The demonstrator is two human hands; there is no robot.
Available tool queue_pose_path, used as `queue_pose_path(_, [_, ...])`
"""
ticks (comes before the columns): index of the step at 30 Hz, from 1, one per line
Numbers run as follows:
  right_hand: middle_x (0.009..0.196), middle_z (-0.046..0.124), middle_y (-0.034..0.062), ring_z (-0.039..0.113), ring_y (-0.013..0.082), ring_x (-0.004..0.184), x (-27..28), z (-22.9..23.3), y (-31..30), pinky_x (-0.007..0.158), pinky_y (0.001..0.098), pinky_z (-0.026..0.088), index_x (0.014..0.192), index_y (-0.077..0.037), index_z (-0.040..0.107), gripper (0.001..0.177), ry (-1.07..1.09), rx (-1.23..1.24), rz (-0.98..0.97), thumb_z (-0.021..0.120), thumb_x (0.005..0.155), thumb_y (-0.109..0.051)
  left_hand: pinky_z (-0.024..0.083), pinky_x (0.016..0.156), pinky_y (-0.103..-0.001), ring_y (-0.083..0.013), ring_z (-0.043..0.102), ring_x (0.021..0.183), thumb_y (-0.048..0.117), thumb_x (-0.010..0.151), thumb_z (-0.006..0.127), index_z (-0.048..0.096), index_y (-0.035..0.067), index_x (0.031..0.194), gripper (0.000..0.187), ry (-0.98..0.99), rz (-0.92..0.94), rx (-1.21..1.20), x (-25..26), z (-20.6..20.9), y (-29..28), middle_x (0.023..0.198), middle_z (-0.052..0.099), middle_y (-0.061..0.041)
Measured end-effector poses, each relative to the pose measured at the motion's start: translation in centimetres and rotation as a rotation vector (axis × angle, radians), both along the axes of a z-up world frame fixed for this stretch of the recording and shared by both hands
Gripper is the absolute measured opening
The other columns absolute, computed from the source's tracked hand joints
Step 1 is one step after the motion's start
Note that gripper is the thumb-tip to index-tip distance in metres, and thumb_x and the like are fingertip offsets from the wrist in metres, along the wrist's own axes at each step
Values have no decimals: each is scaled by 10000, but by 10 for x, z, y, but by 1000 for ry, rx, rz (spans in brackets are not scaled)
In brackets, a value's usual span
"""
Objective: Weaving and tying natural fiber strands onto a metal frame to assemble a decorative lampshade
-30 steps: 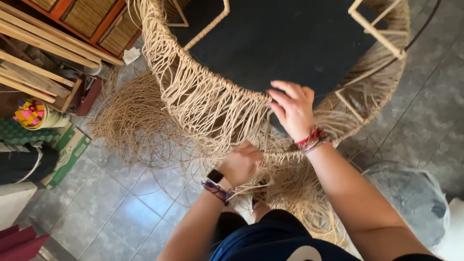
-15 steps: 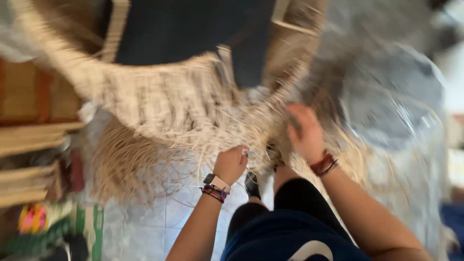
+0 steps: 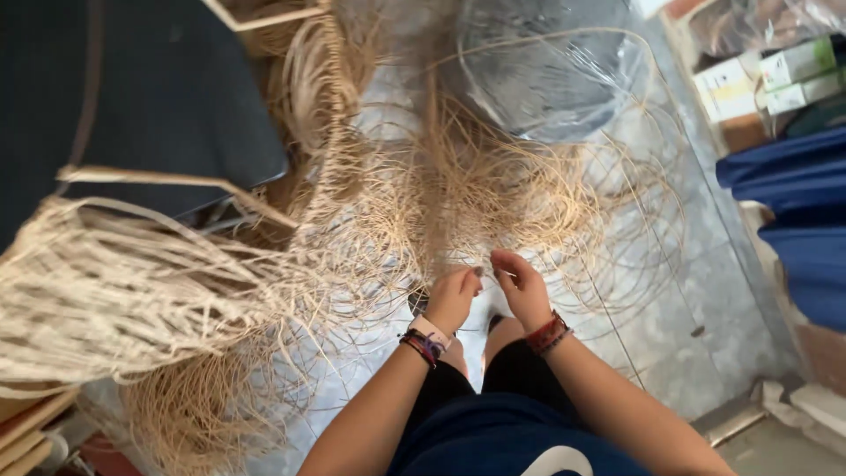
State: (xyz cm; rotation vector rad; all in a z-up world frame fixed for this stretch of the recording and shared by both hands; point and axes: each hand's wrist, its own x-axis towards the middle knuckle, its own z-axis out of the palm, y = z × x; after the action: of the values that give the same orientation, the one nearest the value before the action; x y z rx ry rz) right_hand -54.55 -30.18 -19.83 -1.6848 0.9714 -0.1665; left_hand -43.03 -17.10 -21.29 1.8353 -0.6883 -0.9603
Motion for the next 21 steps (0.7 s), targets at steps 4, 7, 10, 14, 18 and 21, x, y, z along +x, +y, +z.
queue_pose_path(4, [1154,723,171,678,250,1056,-10,-100,-42,885,385,576,1254,-48,693,302,23,255,-260,598,968,-40,564,740,-377,-291,672,776,192,1037,519,683,85,966,208,169,167,-42,-4,-58,-18,736,679,-95])
queue_pose_path(7, [1134,725,172,693,243,1018,-22,-196,-65,856,374,585,1243,-51,695,281,47,386,-371,639,975,-115,560,654,-302,-218,655,722,135,1016,545,640,77,1023,111,330,253,-36,-16,-117,-21,843,662,-97])
queue_pose_path(10, [1127,735,159,726,247,995,-2,-289,-81,821,372,612,1256,-79,686,311,69,557,-429,704,963,-180,565,585,-235,-170,683,704,82,962,602,613,87,1026,65,429,333,-40,-20,-173,-21,957,677,-103])
queue_pose_path(14, [1193,728,93,723,208,1048,47,-418,-82,850,377,596,1313,-146,616,356,127,846,-411,623,1005,-325,533,539,-188,-121,667,685,102,952,590,616,96,1011,65,492,429,-63,-27,-223,-15,932,679,-68])
queue_pose_path(18, [1309,668,170,659,337,1186,106,-436,-77,971,483,541,1372,-109,592,393,32,987,-468,530,1024,-280,518,495,-190,-115,680,636,124,968,590,640,96,1020,78,532,457,-78,-57,-332,2,875,717,-75])
queue_pose_path(21, [922,733,165,743,258,857,130,-356,-83,776,350,616,1034,-7,746,287,-17,1023,-481,556,947,-204,484,467,-185,-141,691,603,158,986,577,673,98,1025,120,589,480,-83,-81,-351,2,819,727,-95])
